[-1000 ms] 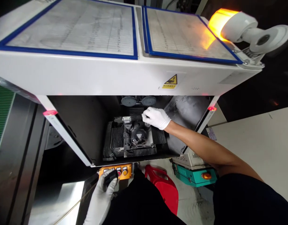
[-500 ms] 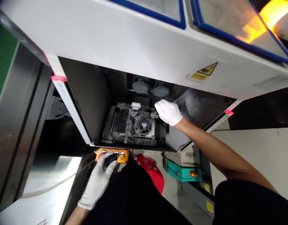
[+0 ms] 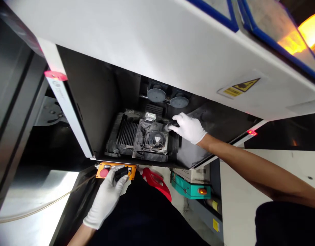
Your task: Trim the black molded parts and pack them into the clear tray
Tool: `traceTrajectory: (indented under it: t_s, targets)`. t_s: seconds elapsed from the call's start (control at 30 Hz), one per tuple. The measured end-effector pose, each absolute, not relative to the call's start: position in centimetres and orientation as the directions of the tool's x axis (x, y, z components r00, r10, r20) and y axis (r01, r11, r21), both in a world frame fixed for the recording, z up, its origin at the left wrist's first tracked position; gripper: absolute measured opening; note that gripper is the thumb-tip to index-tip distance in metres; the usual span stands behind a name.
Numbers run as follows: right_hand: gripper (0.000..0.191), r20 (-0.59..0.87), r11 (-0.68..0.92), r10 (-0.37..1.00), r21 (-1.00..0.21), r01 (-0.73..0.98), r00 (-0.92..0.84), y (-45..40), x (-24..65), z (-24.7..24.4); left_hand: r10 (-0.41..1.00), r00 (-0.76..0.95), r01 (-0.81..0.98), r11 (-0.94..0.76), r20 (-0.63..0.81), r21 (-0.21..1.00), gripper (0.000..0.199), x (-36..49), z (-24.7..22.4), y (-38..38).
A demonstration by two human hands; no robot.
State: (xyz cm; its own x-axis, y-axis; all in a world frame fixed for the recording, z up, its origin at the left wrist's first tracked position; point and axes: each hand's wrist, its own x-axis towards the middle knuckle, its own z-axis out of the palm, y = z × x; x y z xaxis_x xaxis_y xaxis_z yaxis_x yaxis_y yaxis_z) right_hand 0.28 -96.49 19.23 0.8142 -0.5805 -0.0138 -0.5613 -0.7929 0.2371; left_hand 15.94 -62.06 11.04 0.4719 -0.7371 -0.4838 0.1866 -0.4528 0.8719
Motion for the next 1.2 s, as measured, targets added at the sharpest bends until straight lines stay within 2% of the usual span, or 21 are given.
traceTrajectory:
  t_s: [0.2,0.37,0.47,0.53,0.6,0.73,0.87,0.97,1.07,1.1,1.13,1.2]
  targets:
    - [0.058,-0.231,-0.855,-0.472,0.357,-0.377,0.851,-98.3,-0.1,20.1,-0.748,0.452,0.231,-0.429,-0.487,0.873,0.040,15.9,11.2,-63.5]
    - [0.051,-0.274,-0.849,-0.463,0.411,-0.332,0.843,-97.7,0.5,20.8,-0.761,0.424,0.277,-0.406,-0.490,0.871,0.042,15.6,11.6,-64.8]
    - [0.048,-0.249,-0.813,-0.521,0.437,-0.385,0.817,-96.6,1.0,21.2,-0.759,0.368,0.476,-0.342,-0.537,0.810,0.044,15.4,12.6,-65.9]
    - [0.048,-0.208,-0.800,-0.541,0.426,-0.422,0.815,-95.9,1.2,21.4,-0.771,0.288,0.680,-0.253,-0.568,0.689,0.047,15.2,13.8,-66.6]
    - [0.049,-0.157,-0.793,-0.555,0.397,-0.463,0.817,-95.2,1.3,21.6,-0.798,0.229,0.801,-0.171,-0.557,0.574,0.049,15.0,15.4,-66.9]
    - [0.051,-0.085,-0.779,-0.587,0.333,-0.532,0.805,-94.1,1.3,21.6,-0.836,0.174,0.859,-0.130,-0.521,0.495,0.049,14.8,18.9,-66.5]
    - [0.049,-0.041,-0.751,-0.633,0.276,-0.600,0.773,-93.7,1.6,21.3,-0.847,0.173,0.844,-0.135,-0.503,0.519,0.047,15.4,21.1,-66.1]
    - [0.047,-0.036,-0.725,-0.681,0.173,-0.667,0.731,-93.5,1.8,21.7,-0.834,0.228,0.779,-0.153,-0.502,0.608,0.048,16.6,21.7,-66.7]
    - [0.052,0.031,-0.753,-0.655,0.049,-0.656,0.755,-91.9,1.8,22.9,-0.848,0.322,0.639,-0.133,-0.421,0.757,0.045,18.0,22.4,-68.0]
    - [0.054,0.093,-0.776,-0.631,-0.039,-0.630,0.770,-90.8,1.8,23.3,-0.858,0.339,0.568,-0.139,-0.385,0.811,0.043,18.2,22.8,-68.4]
    - [0.055,0.163,-0.784,-0.619,-0.178,-0.594,0.768,-89.4,2.0,23.6,-0.868,0.344,0.486,-0.161,-0.357,0.859,0.040,18.4,23.2,-68.8]
    - [0.050,0.212,-0.680,-0.649,-0.591,-0.433,0.731,-86.3,2.5,23.7,-0.889,0.326,0.306,-0.223,-0.322,0.926,0.037,18.2,23.9,-69.4]
